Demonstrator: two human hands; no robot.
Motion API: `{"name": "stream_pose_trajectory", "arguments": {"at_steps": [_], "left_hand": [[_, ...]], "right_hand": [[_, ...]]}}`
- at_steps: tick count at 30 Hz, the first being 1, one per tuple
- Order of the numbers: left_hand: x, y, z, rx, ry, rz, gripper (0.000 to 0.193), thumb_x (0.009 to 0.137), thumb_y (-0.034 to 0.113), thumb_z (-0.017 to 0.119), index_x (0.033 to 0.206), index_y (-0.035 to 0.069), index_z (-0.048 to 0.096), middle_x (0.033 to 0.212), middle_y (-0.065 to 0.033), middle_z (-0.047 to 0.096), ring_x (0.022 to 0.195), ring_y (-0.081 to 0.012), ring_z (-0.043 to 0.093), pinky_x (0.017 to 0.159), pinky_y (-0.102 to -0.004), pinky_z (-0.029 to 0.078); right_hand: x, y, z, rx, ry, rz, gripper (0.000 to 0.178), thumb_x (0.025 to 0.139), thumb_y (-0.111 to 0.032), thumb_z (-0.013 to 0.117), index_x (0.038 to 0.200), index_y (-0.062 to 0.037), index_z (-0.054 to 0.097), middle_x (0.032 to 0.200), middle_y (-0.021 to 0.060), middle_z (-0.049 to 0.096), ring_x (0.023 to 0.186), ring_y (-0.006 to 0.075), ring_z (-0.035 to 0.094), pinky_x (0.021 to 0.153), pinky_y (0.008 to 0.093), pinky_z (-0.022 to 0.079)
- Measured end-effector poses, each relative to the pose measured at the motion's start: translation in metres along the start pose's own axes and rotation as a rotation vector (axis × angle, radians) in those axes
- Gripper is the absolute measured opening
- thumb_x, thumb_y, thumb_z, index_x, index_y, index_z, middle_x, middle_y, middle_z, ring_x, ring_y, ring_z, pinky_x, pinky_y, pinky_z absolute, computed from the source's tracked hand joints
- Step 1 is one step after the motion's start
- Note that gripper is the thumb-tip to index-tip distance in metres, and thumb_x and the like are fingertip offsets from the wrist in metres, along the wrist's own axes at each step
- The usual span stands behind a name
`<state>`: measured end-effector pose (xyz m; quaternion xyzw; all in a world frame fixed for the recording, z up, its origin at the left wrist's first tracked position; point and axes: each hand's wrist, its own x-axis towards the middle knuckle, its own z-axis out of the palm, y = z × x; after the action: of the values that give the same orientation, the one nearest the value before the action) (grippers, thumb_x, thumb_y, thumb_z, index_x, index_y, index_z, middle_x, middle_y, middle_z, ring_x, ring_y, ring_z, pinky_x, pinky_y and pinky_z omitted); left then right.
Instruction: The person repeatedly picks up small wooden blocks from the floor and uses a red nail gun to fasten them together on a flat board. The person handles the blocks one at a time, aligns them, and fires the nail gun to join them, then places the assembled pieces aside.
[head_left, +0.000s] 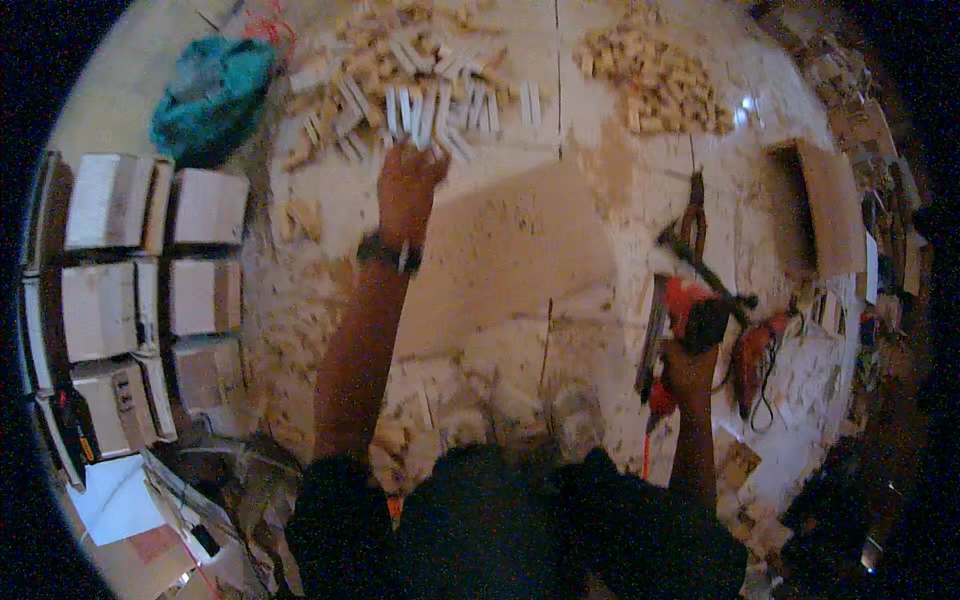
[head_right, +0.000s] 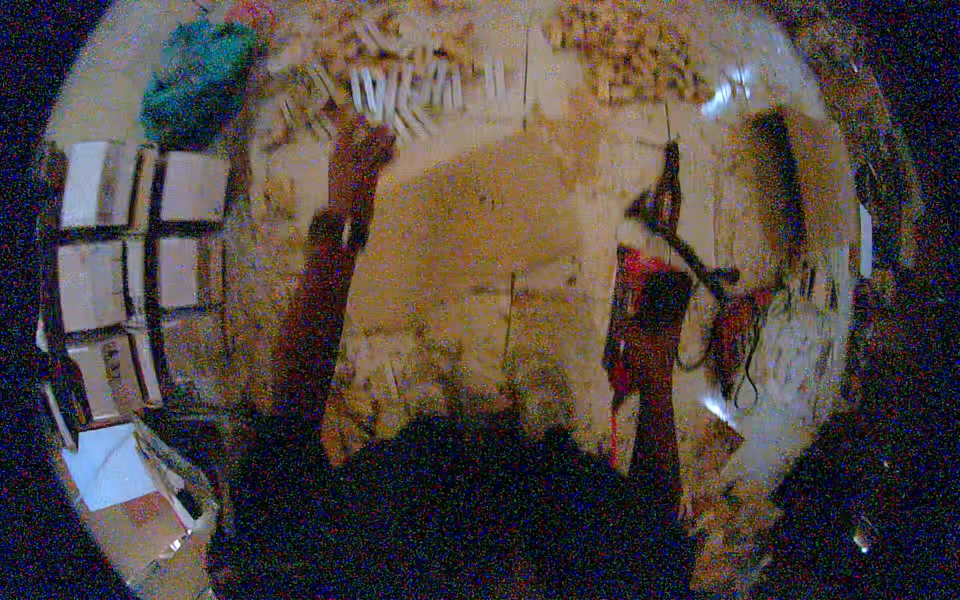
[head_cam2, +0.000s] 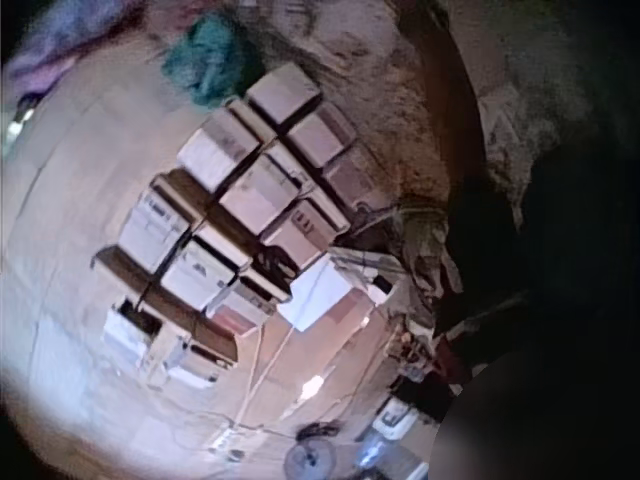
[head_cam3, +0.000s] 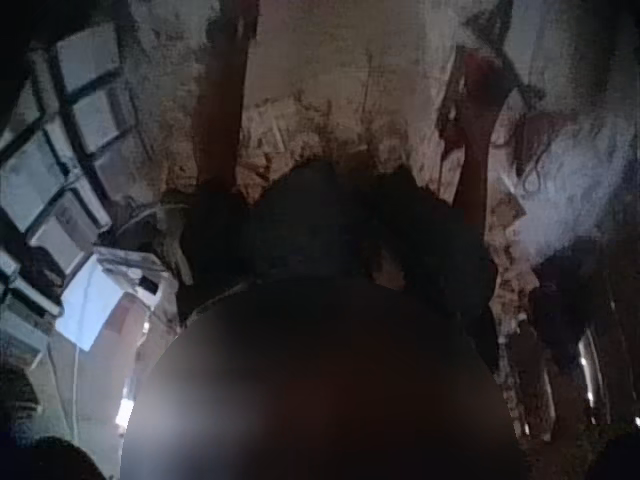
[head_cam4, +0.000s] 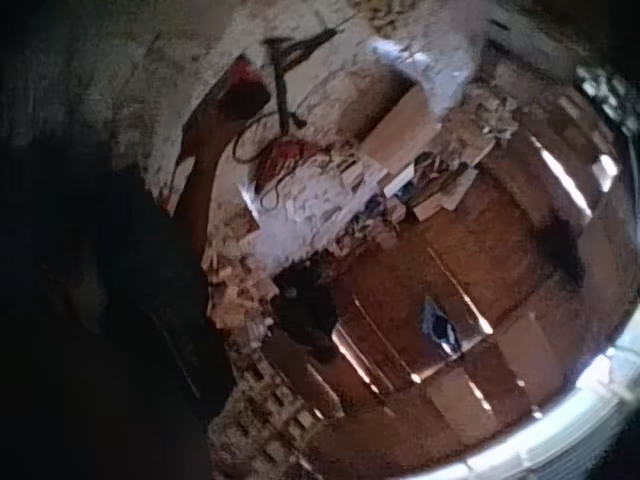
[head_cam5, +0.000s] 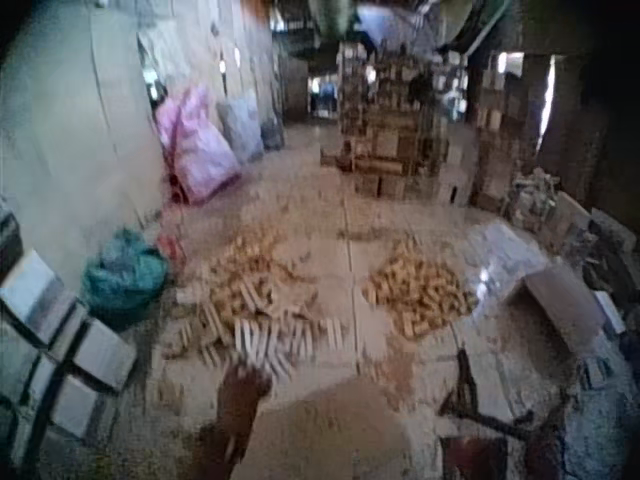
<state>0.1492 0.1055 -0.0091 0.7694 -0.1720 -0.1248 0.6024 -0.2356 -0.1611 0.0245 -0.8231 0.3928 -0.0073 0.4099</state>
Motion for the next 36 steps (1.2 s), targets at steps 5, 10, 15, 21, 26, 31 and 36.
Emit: {"name": "stream_pose_trajectory", "arguments": {"at_steps": [5, 10, 15, 21, 26, 31, 36], "left_hand": [[-0.202, -0.051, -0.057, 0.767, -0.701, 0.246, 0.046, 0.085, 0.023, 0.050, 0.127, 0.005, 0.045, 0.124, -0.0215, 0.048, 0.115, -0.0359, 0.046, 0.099, -0.0421, 0.036], [-0.344, -0.053, -0.120, 1.175, -0.935, 0.424, 0.052, 0.080, 0.036, 0.055, 0.127, 0.015, 0.046, 0.136, -0.0168, 0.037, 0.125, -0.0333, 0.037, 0.094, -0.0496, 0.039], [-0.347, -0.067, -0.123, 0.910, -0.981, 0.125, 0.045, 0.079, 0.035, 0.056, 0.120, 0.019, 0.052, 0.120, -0.0153, 0.052, 0.110, -0.0340, 0.051, 0.082, -0.0508, 0.045], [-0.347, -0.057, -0.103, 1.186, -0.953, -0.096, 0.035, 0.083, 0.026, 0.053, 0.115, 0.011, 0.054, 0.110, -0.0163, 0.056, 0.097, -0.0347, 0.057, 0.080, -0.0476, 0.047], [-0.293, -0.045, -0.091, 0.601, -0.726, -0.041, 0.032, 0.084, 0.024, 0.055, 0.110, 0.005, 0.055, 0.101, -0.0176, 0.059, 0.089, -0.0361, 0.058, 0.080, -0.0442, 0.047], [-0.194, -0.029, -0.013, 0.292, -0.314, -0.137, 0.029, 0.084, 0.026, 0.058, 0.094, -0.001, 0.062, 0.086, -0.0175, 0.063, 0.078, -0.0281, 0.060, 0.070, -0.0382, 0.048], [-0.091, -0.033, 0.105, 0.375, -0.228, -0.227, 0.035, 0.076, 0.033, 0.068, 0.088, 0.000, 0.065, 0.078, -0.0118, 0.066, 0.071, -0.0202, 0.062, 0.068, -0.0315, 0.048]], "right_hand": [[-0.008, -0.007, 0.004, 0.195, 0.012, 0.174, 0.043, 0.083, -0.020, 0.058, 0.121, -0.0037, 0.045, 0.122, 0.0100, 0.049, 0.114, 0.0213, 0.044, 0.102, 0.0312, 0.028], [-0.012, -0.055, 0.000, 0.116, -0.015, 0.113, 0.035, 0.086, -0.022, 0.057, 0.114, -0.0027, 0.049, 0.109, 0.0089, 0.053, 0.100, 0.0192, 0.049, 0.093, 0.0303, 0.037], [-0.013, -0.083, 0.006, 0.114, 0.003, 0.017, 0.034, 0.085, -0.023, 0.059, 0.110, -0.0015, 0.052, 0.106, 0.0086, 0.055, 0.097, 0.0180, 0.051, 0.090, 0.0306, 0.039], [-0.022, -0.055, 0.008, 0.169, 0.039, 0.156, 0.036, 0.081, -0.022, 0.064, 0.108, -0.0006, 0.052, 0.100, 0.0087, 0.057, 0.091, 0.0186, 0.053, 0.086, 0.0323, 0.042], [-0.024, -0.036, 0.011, 0.322, 0.244, 0.029, 0.025, 0.061, -0.002, 0.062, 0.085, -0.0058, 0.054, 0.072, 0.0006, 0.055, 0.062, 0.0136, 0.052, 0.055, 0.0297, 0.044], [-0.013, -0.029, 0.002, 0.091, 0.072, 0.182, 0.046, 0.083, -0.017, 0.060, 0.121, 0.0010, 0.043, 0.120, 0.0126, 0.049, 0.112, 0.0229, 0.044, 0.101, 0.0338, 0.030], [-0.017, -0.027, 0.002, 0.184, 0.116, 0.173, 0.041, 0.078, -0.015, 0.061, 0.114, -0.0008, 0.045, 0.109, 0.0102, 0.050, 0.100, 0.0215, 0.046, 0.091, 0.0333, 0.033]]}}
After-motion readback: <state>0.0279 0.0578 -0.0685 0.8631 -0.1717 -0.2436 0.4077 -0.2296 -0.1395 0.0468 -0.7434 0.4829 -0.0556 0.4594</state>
